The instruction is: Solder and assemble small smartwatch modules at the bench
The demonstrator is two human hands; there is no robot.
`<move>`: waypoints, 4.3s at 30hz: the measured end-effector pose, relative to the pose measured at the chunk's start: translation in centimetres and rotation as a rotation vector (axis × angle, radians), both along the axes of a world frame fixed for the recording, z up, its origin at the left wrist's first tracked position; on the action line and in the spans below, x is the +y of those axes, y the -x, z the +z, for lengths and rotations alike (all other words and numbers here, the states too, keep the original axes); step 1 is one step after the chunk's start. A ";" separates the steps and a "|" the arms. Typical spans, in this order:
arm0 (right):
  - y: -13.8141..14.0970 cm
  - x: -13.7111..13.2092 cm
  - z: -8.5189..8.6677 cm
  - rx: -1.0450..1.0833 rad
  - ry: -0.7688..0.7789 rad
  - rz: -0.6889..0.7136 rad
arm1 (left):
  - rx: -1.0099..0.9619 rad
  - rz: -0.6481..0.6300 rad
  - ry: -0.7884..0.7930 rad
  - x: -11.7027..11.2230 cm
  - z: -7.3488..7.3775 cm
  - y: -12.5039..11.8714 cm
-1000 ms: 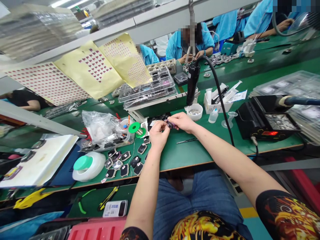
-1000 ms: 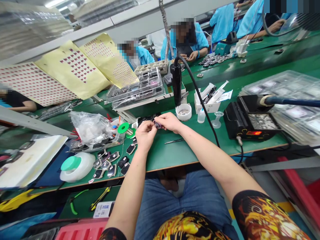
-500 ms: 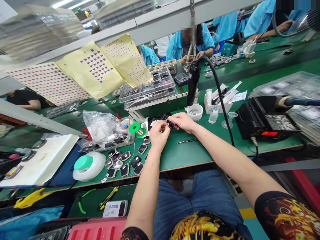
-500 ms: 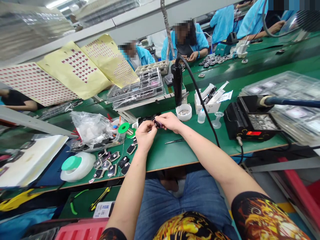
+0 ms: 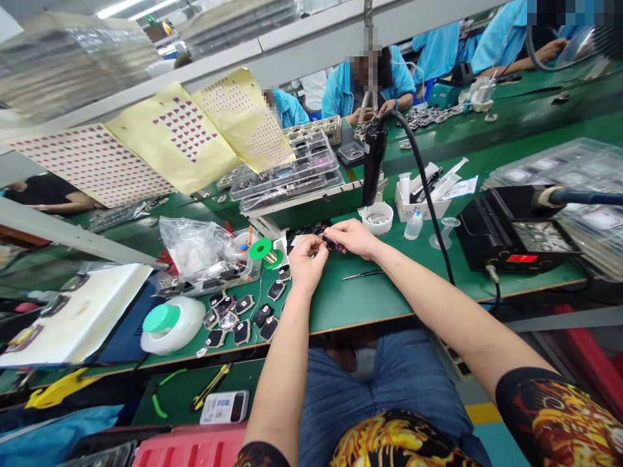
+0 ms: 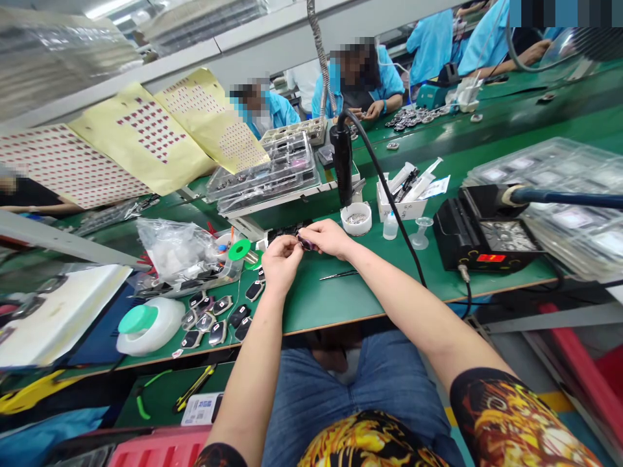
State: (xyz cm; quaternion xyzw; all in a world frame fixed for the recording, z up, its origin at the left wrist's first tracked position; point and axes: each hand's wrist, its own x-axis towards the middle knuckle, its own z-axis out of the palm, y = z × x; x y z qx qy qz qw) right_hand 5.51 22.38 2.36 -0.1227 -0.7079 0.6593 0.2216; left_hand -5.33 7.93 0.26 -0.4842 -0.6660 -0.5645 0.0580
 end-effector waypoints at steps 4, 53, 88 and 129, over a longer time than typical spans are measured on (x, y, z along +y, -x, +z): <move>-0.2 -0.1 0.2 0.007 -0.011 0.014 | 0.041 0.014 0.007 0.1 0.0 0.2; 0.2 0.1 -0.2 -0.013 0.100 0.037 | 0.045 0.075 -0.008 0.1 0.0 -0.2; 0.3 0.1 -0.2 -0.020 0.122 0.048 | 0.040 0.083 -0.017 0.2 0.2 -0.4; 0.4 -0.3 -0.2 -0.049 0.140 -0.039 | 0.096 0.090 -0.013 0.3 0.2 -0.6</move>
